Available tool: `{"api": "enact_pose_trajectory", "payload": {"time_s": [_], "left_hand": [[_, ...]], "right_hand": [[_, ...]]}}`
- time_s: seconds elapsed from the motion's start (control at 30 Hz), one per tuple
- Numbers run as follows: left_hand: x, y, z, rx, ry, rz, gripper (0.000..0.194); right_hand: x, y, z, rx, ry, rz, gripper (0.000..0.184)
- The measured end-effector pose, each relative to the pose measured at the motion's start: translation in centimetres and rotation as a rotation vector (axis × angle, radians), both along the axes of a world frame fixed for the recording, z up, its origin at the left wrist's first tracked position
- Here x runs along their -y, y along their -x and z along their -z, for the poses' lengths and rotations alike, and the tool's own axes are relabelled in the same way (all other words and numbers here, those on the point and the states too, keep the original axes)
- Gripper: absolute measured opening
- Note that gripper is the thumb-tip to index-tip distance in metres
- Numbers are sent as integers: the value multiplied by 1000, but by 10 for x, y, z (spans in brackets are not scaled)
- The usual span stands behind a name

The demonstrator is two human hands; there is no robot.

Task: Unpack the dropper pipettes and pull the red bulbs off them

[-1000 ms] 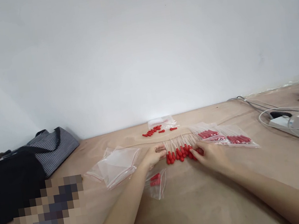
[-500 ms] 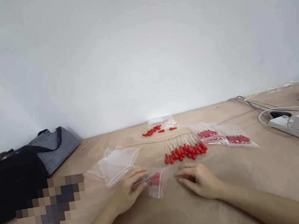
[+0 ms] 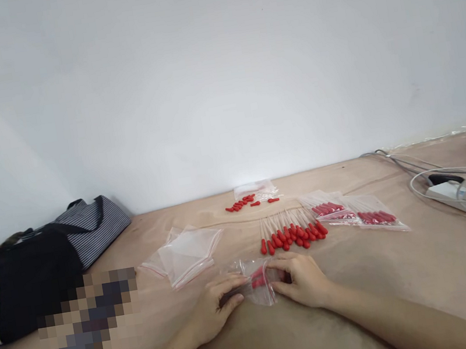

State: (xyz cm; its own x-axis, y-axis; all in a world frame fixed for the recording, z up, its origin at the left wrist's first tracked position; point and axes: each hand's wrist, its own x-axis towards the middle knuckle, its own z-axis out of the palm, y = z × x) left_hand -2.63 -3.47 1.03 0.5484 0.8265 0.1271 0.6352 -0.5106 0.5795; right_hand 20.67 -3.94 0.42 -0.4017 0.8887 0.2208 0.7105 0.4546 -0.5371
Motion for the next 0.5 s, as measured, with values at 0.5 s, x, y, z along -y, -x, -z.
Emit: {"api": "enact_pose_trajectory", "payload": {"time_s": [0.5], "left_hand": [[1,-2,0,-89,-14,62,32]], "right_hand": [[-1,7,7,-154,63,-63,27]]}}
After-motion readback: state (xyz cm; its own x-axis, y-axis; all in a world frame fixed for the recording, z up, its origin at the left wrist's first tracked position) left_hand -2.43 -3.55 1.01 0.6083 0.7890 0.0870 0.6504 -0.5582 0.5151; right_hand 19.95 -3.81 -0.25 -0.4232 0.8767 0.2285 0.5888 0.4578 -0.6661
